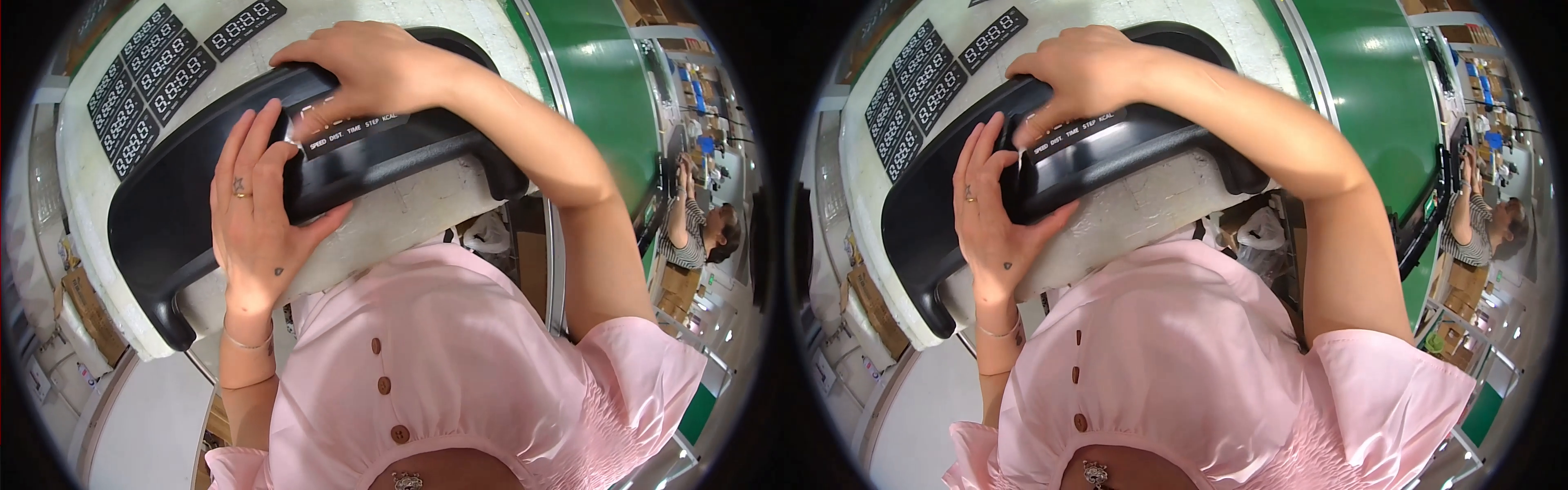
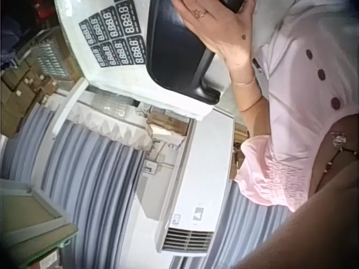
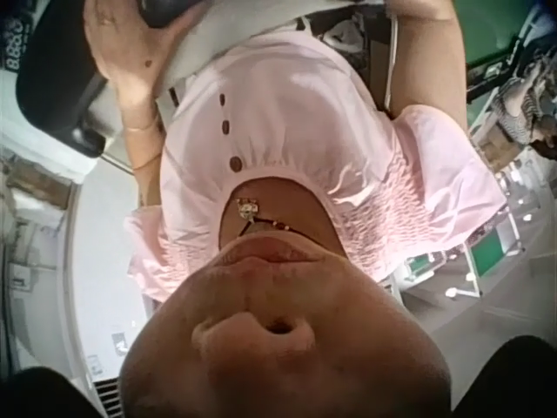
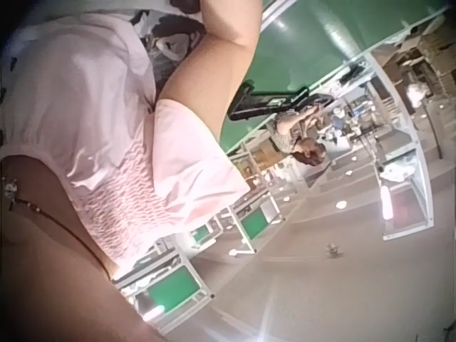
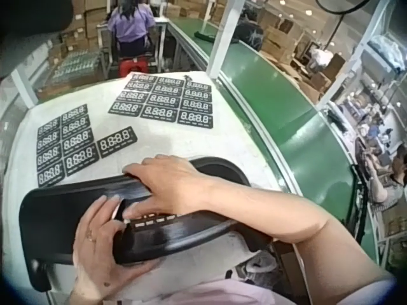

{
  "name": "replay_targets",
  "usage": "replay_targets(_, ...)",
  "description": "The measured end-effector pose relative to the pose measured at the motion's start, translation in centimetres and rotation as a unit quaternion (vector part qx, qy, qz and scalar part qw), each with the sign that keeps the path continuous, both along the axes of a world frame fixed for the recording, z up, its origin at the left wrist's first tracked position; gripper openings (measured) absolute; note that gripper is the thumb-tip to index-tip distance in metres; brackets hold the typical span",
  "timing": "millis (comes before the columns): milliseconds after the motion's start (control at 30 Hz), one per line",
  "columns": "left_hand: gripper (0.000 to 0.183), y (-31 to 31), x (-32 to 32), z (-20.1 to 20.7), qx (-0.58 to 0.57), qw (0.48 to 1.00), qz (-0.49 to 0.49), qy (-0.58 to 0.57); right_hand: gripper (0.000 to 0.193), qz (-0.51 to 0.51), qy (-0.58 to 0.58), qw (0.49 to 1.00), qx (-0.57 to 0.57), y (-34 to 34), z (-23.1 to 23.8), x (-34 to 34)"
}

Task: Applying digital display labels to plastic treadmill console housings on an assembly line.

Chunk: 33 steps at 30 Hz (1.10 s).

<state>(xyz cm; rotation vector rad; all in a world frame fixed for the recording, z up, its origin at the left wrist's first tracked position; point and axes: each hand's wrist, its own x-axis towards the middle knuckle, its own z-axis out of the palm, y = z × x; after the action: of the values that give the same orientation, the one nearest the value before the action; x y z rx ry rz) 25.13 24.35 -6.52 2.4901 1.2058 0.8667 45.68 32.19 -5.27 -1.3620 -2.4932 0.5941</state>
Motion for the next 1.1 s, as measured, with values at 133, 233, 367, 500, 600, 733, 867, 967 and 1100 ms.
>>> replay_targets(133, 0.059, -0.1, 0.4, 0.1, 0.022, 1.000, -0.009, 0.013, 0.066, 0.042, 0.059, 0.972, -0.224, 5.8, -1.4, -1.1)
replay_targets(233, 0.058, 0.1, 0.6, 0.2, 0.044, 0.998, -0.012, 0.035, 0.070, 0.061, 0.045, 0.961, -0.266, 8.5, -1.6, -1.2)
replay_targets(367, 0.050, -0.4, 0.3, 1.5, 0.095, 0.994, -0.054, 0.030, 0.060, 0.081, 0.078, 0.867, -0.485, 7.5, 0.9, -1.2)
replay_targets(500, 0.024, -2.1, 1.5, 4.3, 0.122, 0.969, -0.210, -0.044, 0.052, 0.132, 0.085, 0.917, -0.367, 3.9, 8.9, 1.5)
replay_targets(600, 0.018, -2.3, 2.8, 7.0, 0.146, 0.931, -0.328, -0.066, 0.047, 0.090, 0.040, 0.980, -0.173, -1.6, 18.7, 7.1)
replay_targets(733, 0.020, -0.3, 2.0, 5.3, 0.051, 0.955, -0.292, -0.034, 0.045, -0.092, -0.042, 0.991, -0.086, -5.1, 25.8, 15.3)
replay_targets(867, 0.029, 2.2, 1.8, 1.0, -0.006, 0.956, -0.289, 0.054, 0.046, -0.364, -0.074, 0.928, -0.021, -8.3, 24.9, 26.2)
replay_targets(967, 0.034, 3.4, 2.3, 0.4, -0.035, 0.951, -0.297, 0.078, 0.045, -0.398, -0.308, 0.849, 0.161, -7.4, 17.5, 35.6)
replay_targets(1100, 0.041, 4.5, 2.7, -0.7, -0.058, 0.968, -0.230, 0.079, 0.035, -0.487, -0.330, 0.783, 0.202, 0.9, 7.3, 41.3)
